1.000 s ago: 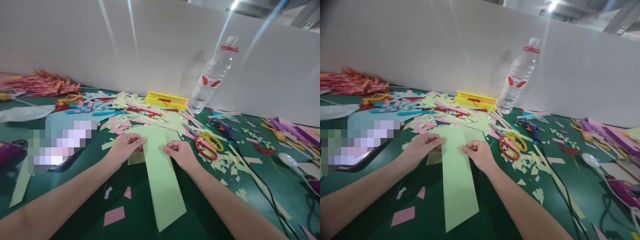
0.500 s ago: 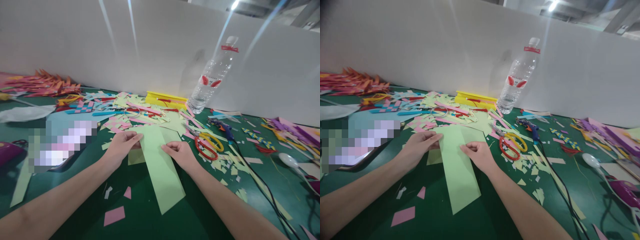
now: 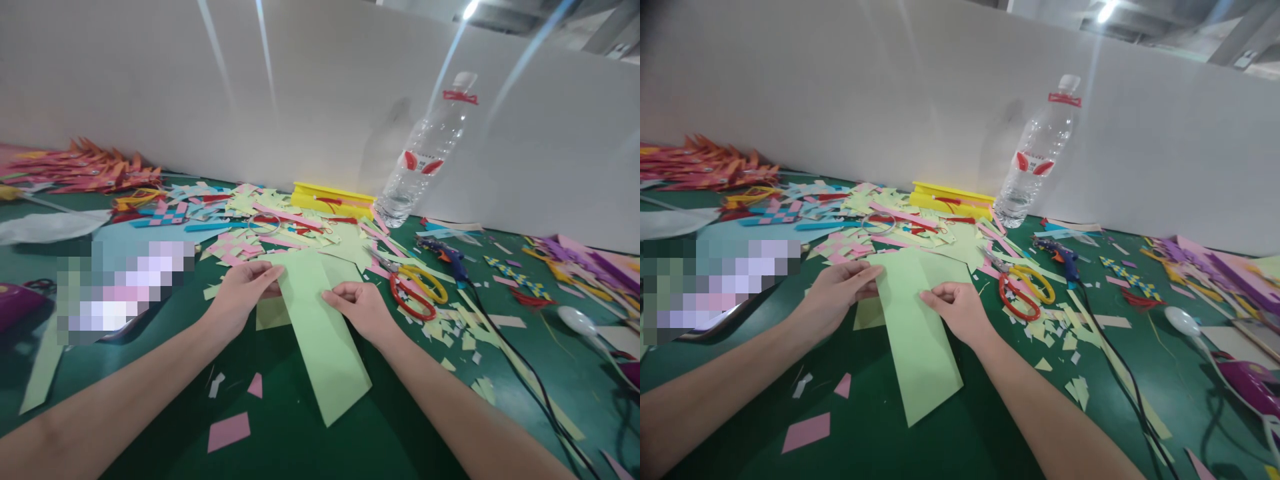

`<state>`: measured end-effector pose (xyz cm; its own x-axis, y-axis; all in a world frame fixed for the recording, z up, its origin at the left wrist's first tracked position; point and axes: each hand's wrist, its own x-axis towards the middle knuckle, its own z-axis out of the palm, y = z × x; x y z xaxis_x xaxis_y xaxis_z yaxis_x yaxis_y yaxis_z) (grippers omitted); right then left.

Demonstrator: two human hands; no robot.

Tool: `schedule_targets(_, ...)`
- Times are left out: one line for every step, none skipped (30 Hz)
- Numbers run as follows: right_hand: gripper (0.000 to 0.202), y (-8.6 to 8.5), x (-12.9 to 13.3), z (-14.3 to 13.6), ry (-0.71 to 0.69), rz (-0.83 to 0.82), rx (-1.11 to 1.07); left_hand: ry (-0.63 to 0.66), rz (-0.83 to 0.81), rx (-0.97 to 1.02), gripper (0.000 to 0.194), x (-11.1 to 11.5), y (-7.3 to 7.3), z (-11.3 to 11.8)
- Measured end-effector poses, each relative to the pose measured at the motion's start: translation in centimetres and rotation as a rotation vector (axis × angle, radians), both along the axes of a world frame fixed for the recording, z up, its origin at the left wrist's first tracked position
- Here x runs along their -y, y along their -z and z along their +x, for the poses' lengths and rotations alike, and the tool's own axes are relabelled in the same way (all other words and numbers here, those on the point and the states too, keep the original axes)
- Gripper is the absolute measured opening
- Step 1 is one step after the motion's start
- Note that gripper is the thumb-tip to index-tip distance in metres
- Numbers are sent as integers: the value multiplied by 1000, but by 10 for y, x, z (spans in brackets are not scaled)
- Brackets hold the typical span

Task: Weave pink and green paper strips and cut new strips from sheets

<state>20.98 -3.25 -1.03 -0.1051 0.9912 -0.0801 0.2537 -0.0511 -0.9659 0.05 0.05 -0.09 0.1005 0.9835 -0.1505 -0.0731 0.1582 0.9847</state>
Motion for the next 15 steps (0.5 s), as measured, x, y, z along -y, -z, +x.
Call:
schedule_targets(29, 0, 0, 0, 1, -5, -6, 3, 1, 6, 26, 0, 0, 0)
schedule_targets(29, 0, 0, 0, 2, -9, -8, 6, 0, 13, 26, 1, 0, 0)
schedule_targets(29, 0, 0, 0, 6, -9, -5, 8, -4, 22, 26, 1, 0, 0)
schedule_targets(29, 0, 0, 0, 10, -7, 1, 12, -9, 33, 26, 1, 0, 0)
schedule_targets(30, 0, 0, 0, 16, -5, 5, 20, -15, 47, 26, 1, 0, 0)
schedule_targets(31, 0, 0, 0, 23, -3, 9, 32, -20, 61, 26, 1, 0, 0)
schedule_targets(31, 0, 0, 0, 29, -3, 9, 46, -24, 72, 26, 1, 1, 0)
schedule_targets(32, 0, 0, 0, 36, -3, 8, 63, -25, 78, 26, 1, 1, 0)
schedule_targets(33, 0, -1, 0, 43, -5, 4, 84, -25, 76, 26, 1, 2, 0)
schedule_targets(33, 0, -1, 0, 48, -9, -3, 106, -25, 66, 26, 1, 2, 1)
schedule_targets(34, 0, -1, -1, 52, -10, -11, 127, -26, 48, 25, 2, 2, 1)
schedule_targets(34, 0, -1, -1, 52, -13, -17, 151, -32, 26, 25, 2, 2, 1)
schedule_targets(33, 0, -1, -1, 54, -15, -23, 179, -39, 2, 26, 3, 2, 1)
schedule_targets(33, 0, -1, -1, 52, -16, -29, 207, -46, -21, 26, 4, 1, 2)
schedule_targets(32, 0, -1, -1, 53, -15, -33, 236, -54, -45, 26, 4, 0, 2)
